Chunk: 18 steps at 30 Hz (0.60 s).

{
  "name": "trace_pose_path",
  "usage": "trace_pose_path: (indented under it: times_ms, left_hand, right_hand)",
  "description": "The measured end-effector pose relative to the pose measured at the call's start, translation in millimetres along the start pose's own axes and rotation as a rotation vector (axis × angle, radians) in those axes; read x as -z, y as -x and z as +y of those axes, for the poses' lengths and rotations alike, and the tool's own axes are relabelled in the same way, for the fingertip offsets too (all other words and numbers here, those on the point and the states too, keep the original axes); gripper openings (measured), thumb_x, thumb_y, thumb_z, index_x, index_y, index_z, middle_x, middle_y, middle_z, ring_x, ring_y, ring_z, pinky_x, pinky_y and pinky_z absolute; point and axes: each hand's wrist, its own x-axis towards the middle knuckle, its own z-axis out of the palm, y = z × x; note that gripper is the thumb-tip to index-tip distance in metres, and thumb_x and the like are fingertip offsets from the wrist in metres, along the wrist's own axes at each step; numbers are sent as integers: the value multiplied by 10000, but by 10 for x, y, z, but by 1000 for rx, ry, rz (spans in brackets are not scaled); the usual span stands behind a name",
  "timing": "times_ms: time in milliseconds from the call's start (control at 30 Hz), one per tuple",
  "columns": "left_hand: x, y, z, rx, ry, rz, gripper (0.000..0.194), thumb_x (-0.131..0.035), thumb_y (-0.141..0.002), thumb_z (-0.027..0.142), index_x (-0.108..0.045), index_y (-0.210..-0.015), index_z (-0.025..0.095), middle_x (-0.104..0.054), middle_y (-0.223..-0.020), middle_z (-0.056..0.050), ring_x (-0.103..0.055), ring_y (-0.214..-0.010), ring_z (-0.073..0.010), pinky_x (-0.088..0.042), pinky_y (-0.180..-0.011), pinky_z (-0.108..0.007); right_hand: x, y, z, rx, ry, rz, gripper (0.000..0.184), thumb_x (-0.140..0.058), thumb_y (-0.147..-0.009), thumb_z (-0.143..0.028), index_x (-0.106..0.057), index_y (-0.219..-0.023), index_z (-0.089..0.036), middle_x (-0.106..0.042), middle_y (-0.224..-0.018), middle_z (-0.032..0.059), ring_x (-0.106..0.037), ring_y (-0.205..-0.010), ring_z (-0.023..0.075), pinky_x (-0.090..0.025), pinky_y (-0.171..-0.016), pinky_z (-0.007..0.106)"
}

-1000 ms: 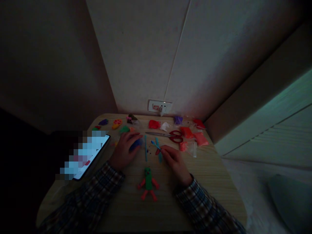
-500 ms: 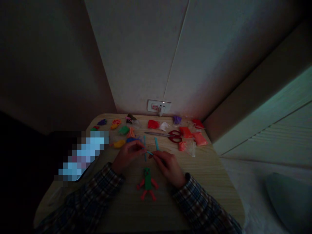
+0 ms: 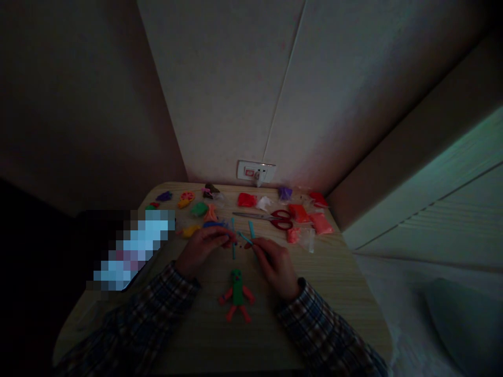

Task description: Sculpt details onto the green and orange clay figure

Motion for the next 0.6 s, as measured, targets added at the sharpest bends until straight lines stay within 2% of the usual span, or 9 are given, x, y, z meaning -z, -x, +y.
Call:
trace_pose_path:
  times_ms: [167,433,600]
  left_hand:
    - [10,-3,-19,3,20,10,185,-721,-753,356,-765,-799,182,-775,-766,-69,-695,-664,-197,-570,-607,-287]
    - [29,10,63,-5,-25,105,146,-752,-692,301,-684,-645,181,-709,-632,-23,-622,-580,-157,-520,-560,-259]
    - [72,20,115,-17,-41,163,226,-780,-655,297,-602,-574,184,-614,-550,22,-558,-537,-133,-475,-533,-248]
  right_hand:
    - [-5,1,6,-5,19,0,301,-427,-967,-264,-718,-917,-206,-745,-849,75,-661,-761,217,-496,-698,318]
    - [-9,9,12,-14,18,14,316,-411,-979,-288,-711,-925,-205,-740,-832,80,-664,-774,228,-502,-723,334]
    - [-13,12,27,-7,12,19,312,-409,-980,-288,-706,-924,-206,-740,-836,79,-666,-761,218,-498,-703,319]
